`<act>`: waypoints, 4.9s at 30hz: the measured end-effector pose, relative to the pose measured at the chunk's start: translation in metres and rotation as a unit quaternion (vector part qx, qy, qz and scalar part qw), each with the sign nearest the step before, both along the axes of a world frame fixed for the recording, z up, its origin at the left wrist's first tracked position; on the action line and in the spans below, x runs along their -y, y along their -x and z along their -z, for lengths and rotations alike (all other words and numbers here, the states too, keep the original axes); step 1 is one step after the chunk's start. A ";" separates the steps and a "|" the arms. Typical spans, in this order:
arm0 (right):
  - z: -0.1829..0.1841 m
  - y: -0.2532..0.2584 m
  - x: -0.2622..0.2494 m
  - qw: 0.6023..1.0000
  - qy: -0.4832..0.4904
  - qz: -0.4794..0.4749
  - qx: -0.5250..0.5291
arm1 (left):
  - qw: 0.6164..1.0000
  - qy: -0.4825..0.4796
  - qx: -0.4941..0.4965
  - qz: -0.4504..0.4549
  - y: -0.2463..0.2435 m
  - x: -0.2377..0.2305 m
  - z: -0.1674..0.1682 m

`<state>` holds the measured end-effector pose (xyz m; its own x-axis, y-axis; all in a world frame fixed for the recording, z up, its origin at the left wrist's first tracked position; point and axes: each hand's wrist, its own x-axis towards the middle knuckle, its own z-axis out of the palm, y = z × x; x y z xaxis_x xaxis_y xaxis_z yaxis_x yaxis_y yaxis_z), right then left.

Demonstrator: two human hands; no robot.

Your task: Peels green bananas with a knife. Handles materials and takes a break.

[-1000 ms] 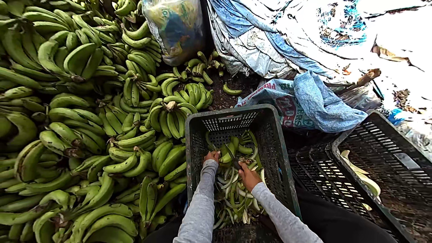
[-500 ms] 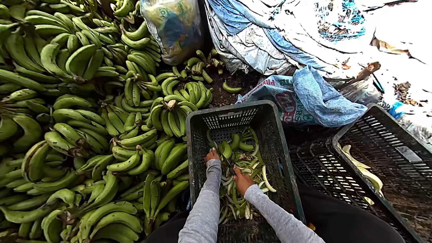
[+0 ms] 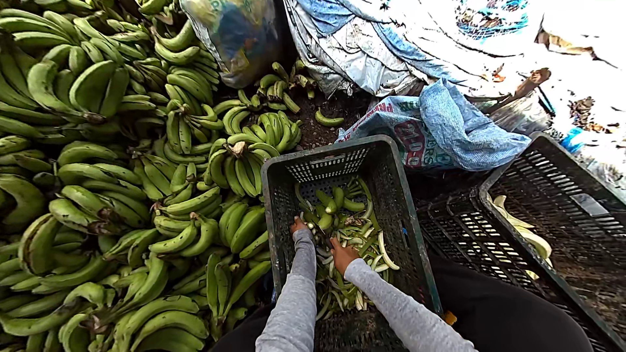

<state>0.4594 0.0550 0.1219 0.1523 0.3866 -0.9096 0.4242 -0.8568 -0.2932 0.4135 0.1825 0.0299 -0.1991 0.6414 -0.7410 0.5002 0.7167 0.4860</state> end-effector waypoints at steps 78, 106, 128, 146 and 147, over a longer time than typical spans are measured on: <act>-0.127 -0.072 0.113 0.849 -0.510 0.111 0.084 | 0.846 -0.112 0.501 -0.142 0.042 0.115 -0.224; -0.113 -0.012 0.114 0.817 -0.549 -0.136 0.110 | 0.879 -0.012 0.476 -0.036 0.059 0.129 -0.212; -0.121 -0.014 0.090 0.931 -0.360 -0.067 0.012 | 0.903 -0.134 0.390 -0.117 0.055 0.114 -0.189; -0.125 -0.001 0.101 0.895 -0.444 -0.040 0.003 | 0.910 -0.100 0.381 -0.126 0.043 0.126 -0.195; -0.125 -0.011 0.101 0.888 -0.459 0.029 -0.033 | 0.920 -0.077 0.382 -0.042 0.052 0.126 -0.196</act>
